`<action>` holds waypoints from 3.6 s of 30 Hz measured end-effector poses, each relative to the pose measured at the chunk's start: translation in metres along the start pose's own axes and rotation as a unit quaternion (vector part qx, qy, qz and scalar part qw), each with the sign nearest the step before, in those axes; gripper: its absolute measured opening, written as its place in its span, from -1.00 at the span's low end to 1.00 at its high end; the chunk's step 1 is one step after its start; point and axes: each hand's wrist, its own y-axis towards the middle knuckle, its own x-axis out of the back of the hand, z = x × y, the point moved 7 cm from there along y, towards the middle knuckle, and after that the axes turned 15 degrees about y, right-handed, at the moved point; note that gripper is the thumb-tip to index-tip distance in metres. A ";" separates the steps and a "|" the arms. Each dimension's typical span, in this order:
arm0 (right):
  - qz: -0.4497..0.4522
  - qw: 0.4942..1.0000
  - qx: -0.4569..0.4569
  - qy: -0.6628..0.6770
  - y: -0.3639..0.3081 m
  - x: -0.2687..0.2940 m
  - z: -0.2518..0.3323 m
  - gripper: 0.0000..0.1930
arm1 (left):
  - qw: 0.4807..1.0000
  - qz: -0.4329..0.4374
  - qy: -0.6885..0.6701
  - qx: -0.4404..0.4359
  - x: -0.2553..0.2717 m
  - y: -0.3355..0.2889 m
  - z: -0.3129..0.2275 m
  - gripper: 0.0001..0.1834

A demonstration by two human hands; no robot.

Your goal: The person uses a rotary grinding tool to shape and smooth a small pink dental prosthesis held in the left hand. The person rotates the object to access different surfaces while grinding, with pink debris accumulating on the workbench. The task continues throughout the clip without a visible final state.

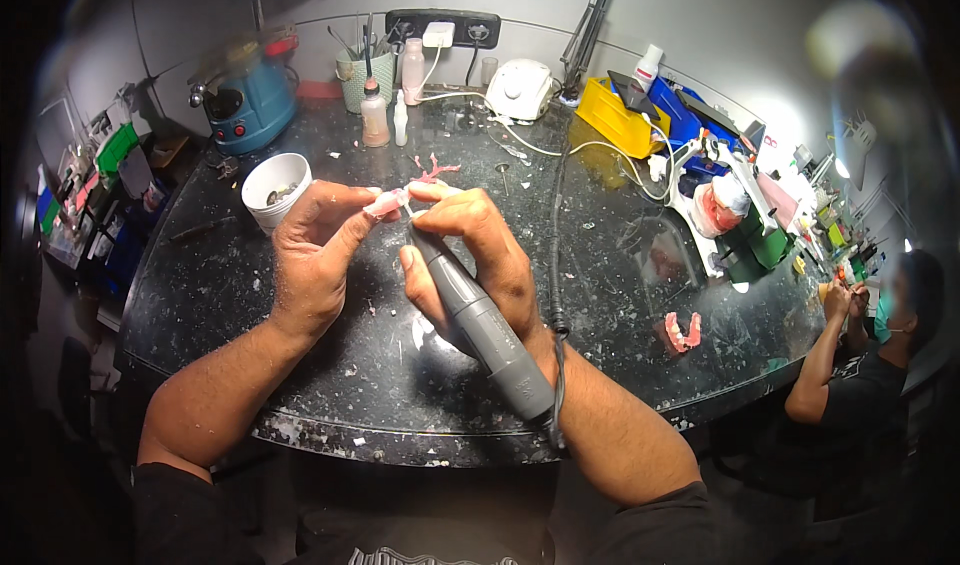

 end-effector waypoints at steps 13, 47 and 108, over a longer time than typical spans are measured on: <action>0.052 0.998 0.009 -0.029 0.000 -0.004 0.001 -0.61 | 0.998 0.018 -0.059 0.024 -0.002 -0.001 0.002 -0.91; 0.024 1.000 0.004 -0.012 0.001 -0.005 0.001 -0.60 | 0.998 0.027 -0.043 0.040 -0.003 -0.002 0.002 -0.94; -0.090 0.981 -0.167 0.029 -0.005 0.002 -0.011 -0.71 | 0.986 0.041 0.157 -0.026 -0.010 -0.008 -0.015 -0.86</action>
